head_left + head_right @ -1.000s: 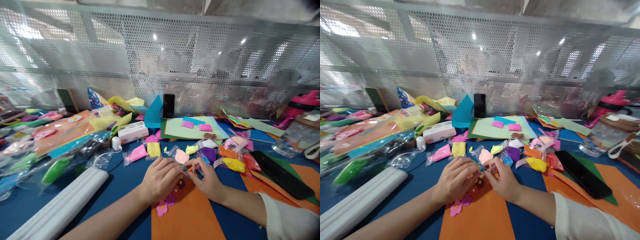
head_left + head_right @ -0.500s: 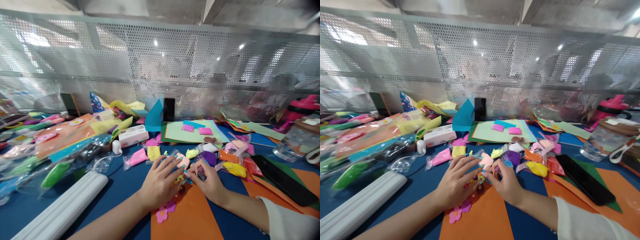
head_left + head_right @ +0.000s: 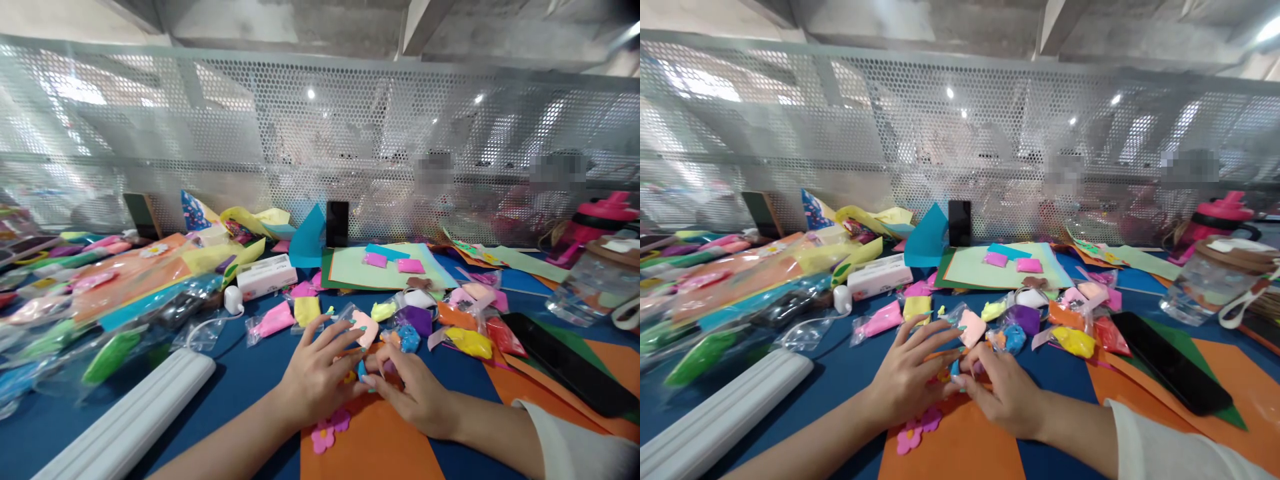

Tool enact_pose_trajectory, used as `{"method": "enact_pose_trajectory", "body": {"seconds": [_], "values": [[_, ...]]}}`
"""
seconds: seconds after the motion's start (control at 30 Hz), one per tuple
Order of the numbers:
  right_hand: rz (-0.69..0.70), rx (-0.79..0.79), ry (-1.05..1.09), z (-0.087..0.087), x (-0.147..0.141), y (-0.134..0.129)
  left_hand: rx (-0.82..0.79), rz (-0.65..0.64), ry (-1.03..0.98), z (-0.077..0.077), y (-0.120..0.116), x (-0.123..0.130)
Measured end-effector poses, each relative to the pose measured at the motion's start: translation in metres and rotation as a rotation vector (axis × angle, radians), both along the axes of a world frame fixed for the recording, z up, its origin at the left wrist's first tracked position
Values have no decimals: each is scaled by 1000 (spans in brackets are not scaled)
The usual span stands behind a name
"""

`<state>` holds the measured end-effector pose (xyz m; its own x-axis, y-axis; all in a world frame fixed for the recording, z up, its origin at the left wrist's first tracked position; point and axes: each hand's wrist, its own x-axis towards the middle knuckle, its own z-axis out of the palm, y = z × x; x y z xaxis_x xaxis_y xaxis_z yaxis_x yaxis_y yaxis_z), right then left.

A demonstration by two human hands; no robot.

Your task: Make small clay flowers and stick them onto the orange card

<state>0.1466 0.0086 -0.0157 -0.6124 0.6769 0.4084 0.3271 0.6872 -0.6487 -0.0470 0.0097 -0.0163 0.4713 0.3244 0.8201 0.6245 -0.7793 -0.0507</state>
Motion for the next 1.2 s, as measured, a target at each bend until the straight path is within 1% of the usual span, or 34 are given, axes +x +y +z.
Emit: {"method": "enact_pose_trajectory", "body": {"seconds": [0.1,0.2,0.37,0.43,0.53,0.63,0.67,0.73,0.8,0.87,0.9,0.93,0.97,1.03,1.1,1.2], "values": [[43,-42,-18,5,2,-1,-29,9,37,4,-2,-2],[56,-41,19,7,3,-1,-47,2,43,4,-1,-3],[36,-81,36,2,3,1,-111,-15,39,-1,4,-4],[4,-80,27,-1,2,1,-97,-12,49,-1,4,-4],[-42,-41,28,-2,1,-1,-60,-21,41,2,2,-3],[-90,10,67,2,3,3,-63,-25,25,6,-2,-2],[-116,55,83,4,5,7,-69,-17,28,6,-2,-2],[-192,234,83,9,11,19,-89,19,47,7,-2,-3],[-266,411,-24,18,21,32,-122,69,72,7,0,-4],[-349,440,-253,29,31,43,-144,114,93,6,2,-5],[-349,437,-372,36,35,47,-145,128,102,6,2,-6],[-327,437,-470,42,40,49,-143,137,107,7,3,-7],[-273,434,-550,47,43,49,-138,142,111,7,3,-7],[-192,407,-671,55,48,47,-132,143,117,7,3,-8],[-148,383,-760,56,50,43,-140,145,125,7,2,-8],[-73,342,-822,51,50,40,-155,143,151,8,2,-7]]}}
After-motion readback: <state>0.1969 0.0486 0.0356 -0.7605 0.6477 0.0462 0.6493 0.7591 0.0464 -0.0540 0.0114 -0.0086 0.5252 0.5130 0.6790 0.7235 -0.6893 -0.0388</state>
